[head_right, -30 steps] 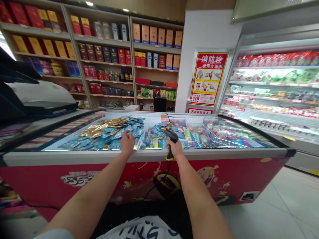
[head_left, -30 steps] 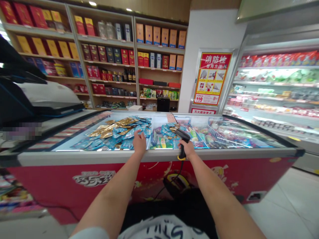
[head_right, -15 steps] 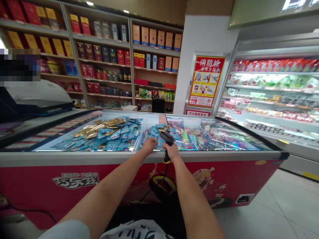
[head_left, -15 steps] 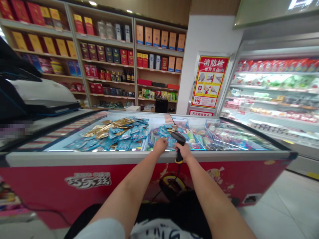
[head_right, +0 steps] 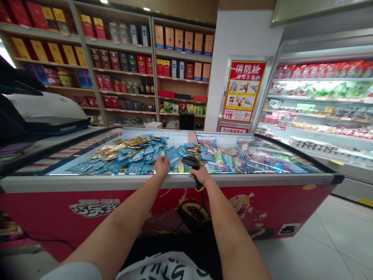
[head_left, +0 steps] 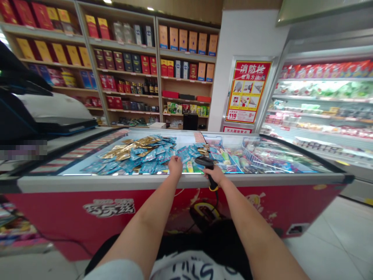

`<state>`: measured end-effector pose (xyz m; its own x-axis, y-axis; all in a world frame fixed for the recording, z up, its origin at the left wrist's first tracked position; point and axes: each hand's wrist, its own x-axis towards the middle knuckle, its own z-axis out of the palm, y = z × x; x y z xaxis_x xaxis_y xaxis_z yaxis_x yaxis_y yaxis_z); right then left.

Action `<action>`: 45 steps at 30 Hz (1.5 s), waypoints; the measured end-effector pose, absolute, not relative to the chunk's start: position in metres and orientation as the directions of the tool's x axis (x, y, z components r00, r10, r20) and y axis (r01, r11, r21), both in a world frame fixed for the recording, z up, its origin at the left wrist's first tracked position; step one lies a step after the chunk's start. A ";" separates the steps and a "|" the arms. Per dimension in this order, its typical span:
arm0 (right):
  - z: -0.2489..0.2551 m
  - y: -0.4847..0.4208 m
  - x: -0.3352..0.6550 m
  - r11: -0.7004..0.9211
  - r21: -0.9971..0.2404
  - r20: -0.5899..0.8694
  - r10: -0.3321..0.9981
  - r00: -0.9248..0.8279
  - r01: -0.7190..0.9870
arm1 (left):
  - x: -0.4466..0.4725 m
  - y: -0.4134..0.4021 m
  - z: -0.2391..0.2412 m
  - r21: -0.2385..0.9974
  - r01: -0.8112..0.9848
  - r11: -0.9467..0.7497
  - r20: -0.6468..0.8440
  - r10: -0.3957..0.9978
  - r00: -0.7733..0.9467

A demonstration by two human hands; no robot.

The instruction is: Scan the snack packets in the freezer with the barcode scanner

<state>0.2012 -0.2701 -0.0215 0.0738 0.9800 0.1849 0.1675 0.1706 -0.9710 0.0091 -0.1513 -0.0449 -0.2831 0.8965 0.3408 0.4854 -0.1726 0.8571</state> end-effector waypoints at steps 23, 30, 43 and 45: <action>-0.031 -0.261 0.206 0.189 -0.954 0.216 0.972 0.093 0.233 | 0.010 -0.150 -0.046 0.952 0.262 -0.158 0.248 0.900 -0.359; -0.035 -0.260 0.207 0.209 -0.953 0.232 0.969 0.088 0.221 | 0.012 -0.171 -0.032 0.981 0.115 -0.159 0.189 0.918 -0.350; -0.039 -0.257 0.206 0.208 -0.949 0.241 0.964 0.116 0.236 | -0.032 -0.182 -0.010 0.876 -0.470 -0.105 -0.121 0.897 -0.426; -0.038 -0.257 0.206 0.210 -0.950 0.239 0.965 0.108 0.232 | -0.036 -0.180 -0.009 0.862 -0.497 -0.101 -0.147 0.888 -0.436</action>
